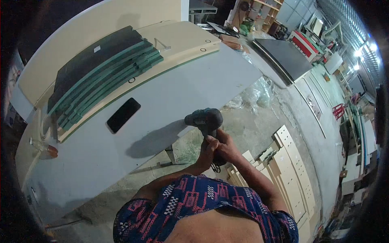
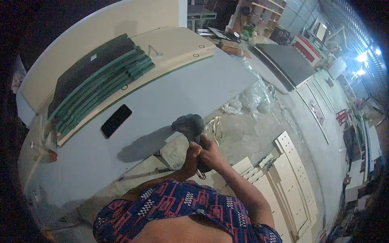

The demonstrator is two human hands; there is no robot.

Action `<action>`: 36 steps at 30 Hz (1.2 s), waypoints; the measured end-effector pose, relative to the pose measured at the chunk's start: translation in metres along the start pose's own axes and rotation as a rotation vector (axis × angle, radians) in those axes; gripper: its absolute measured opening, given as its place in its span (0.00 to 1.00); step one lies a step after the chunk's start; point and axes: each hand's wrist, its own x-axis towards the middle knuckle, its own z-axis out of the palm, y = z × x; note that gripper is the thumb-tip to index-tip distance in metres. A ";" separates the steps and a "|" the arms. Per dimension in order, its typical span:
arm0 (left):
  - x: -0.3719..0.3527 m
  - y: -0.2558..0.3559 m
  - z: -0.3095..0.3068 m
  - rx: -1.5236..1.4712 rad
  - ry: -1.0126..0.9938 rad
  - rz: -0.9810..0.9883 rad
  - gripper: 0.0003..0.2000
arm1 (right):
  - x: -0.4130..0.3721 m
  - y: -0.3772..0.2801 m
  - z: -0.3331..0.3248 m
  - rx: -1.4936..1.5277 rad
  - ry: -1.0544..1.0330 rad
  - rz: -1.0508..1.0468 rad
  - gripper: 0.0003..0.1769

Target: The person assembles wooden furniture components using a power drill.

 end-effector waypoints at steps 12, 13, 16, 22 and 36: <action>0.077 -0.023 0.044 0.048 -0.233 -0.100 0.16 | 0.023 -0.001 -0.067 0.068 0.201 -0.097 0.21; 0.083 -0.023 0.054 0.021 -0.237 -0.119 0.17 | 0.028 0.006 -0.079 0.074 0.212 -0.099 0.21; 0.104 -0.039 0.071 -0.085 -0.279 -0.185 0.19 | 0.037 0.007 -0.104 0.052 0.245 -0.083 0.22; 0.128 -0.059 0.093 -0.081 -0.220 -0.222 0.21 | 0.054 0.018 -0.140 0.058 0.232 -0.073 0.20; 0.163 -0.088 0.093 -0.084 -0.202 -0.213 0.16 | 0.080 0.017 -0.166 -0.114 0.211 0.019 0.24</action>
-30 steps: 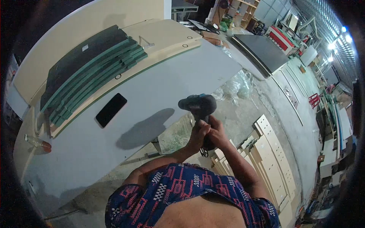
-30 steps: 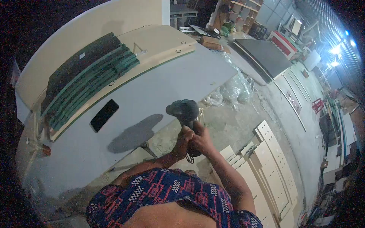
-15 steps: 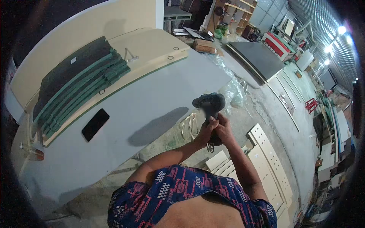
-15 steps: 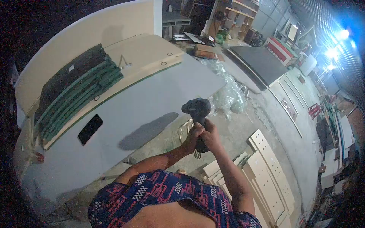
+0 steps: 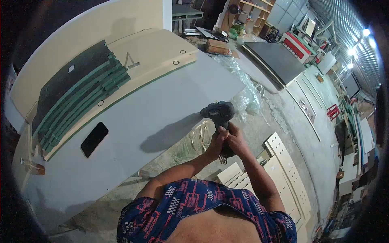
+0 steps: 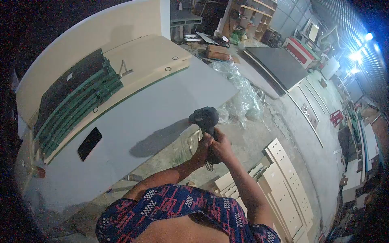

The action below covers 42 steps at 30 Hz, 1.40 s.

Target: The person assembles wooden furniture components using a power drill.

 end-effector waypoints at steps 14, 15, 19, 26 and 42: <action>-0.007 0.012 -0.071 0.036 0.212 -0.246 0.30 | -0.003 -0.005 0.003 -0.025 -0.078 0.048 0.19; -0.008 0.013 -0.072 -0.040 0.257 -0.242 0.30 | -0.004 -0.004 0.003 0.002 -0.075 0.047 0.19; -0.005 0.006 -0.085 -0.184 0.356 -0.116 0.28 | -0.009 -0.008 0.003 0.025 -0.058 0.037 0.18; -0.002 0.002 -0.095 -0.005 0.387 -0.020 0.29 | -0.007 0.006 0.011 0.116 -0.046 0.038 0.18; -0.007 0.012 -0.091 0.068 0.515 -0.021 0.22 | 0.048 -0.009 -0.073 0.268 0.166 0.044 0.16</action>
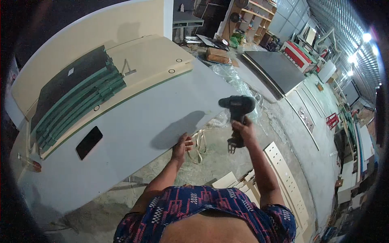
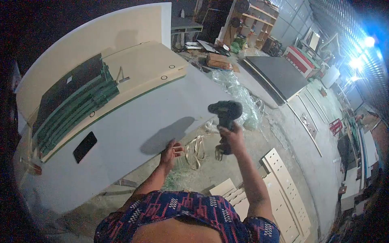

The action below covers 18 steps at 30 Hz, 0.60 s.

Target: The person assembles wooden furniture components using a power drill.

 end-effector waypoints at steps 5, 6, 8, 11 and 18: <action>-0.002 0.002 0.004 0.015 0.054 0.035 0.20 | 0.050 -0.004 -0.040 -0.165 0.088 -0.058 0.18; -0.003 0.002 0.005 0.021 0.053 0.024 0.22 | 0.055 -0.004 -0.045 -0.164 0.097 -0.067 0.17; -0.004 0.004 0.007 0.032 0.053 0.003 0.26 | 0.068 0.001 -0.055 -0.164 0.114 -0.086 0.15; -0.001 -0.002 0.003 0.004 0.030 0.048 0.25 | 0.084 0.007 -0.064 -0.148 0.106 -0.093 0.15; -0.003 -0.002 0.008 0.024 0.091 0.052 0.23 | 0.094 0.008 -0.070 -0.118 0.110 -0.043 0.17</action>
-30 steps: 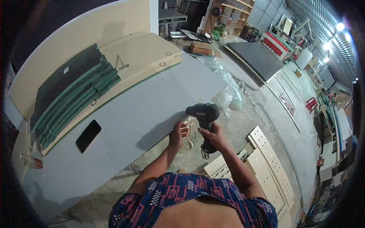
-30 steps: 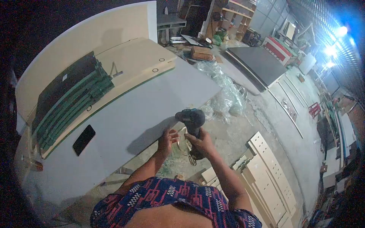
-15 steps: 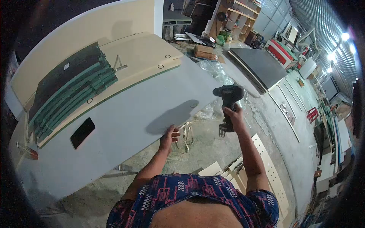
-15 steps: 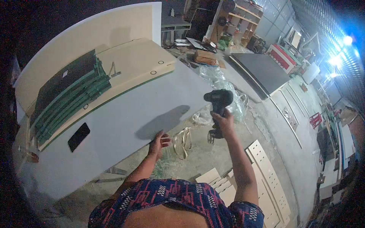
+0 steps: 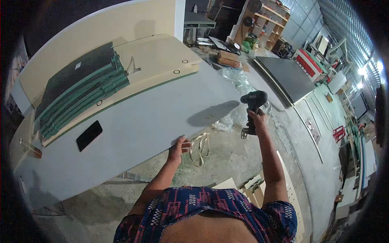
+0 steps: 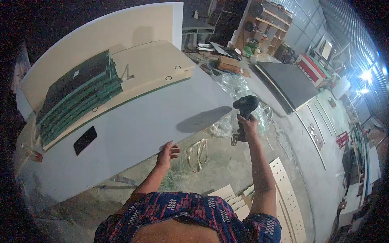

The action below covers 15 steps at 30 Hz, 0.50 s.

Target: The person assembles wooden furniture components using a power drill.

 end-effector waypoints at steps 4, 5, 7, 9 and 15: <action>-0.007 0.002 0.003 0.010 0.024 -0.003 0.22 | 0.013 0.014 -0.005 -0.003 -0.027 0.003 0.16; -0.006 0.001 0.003 0.012 0.025 -0.015 0.23 | 0.012 0.014 -0.006 -0.002 -0.023 0.016 0.16; -0.008 0.003 0.005 0.019 0.032 -0.016 0.24 | 0.012 0.015 -0.006 -0.003 -0.020 0.028 0.16; -0.007 0.003 0.005 0.020 0.038 -0.020 0.25 | 0.017 0.020 -0.006 -0.003 -0.023 0.025 0.16; -0.004 0.001 0.003 0.013 0.041 -0.004 0.25 | 0.024 0.015 -0.005 -0.039 -0.049 0.053 0.16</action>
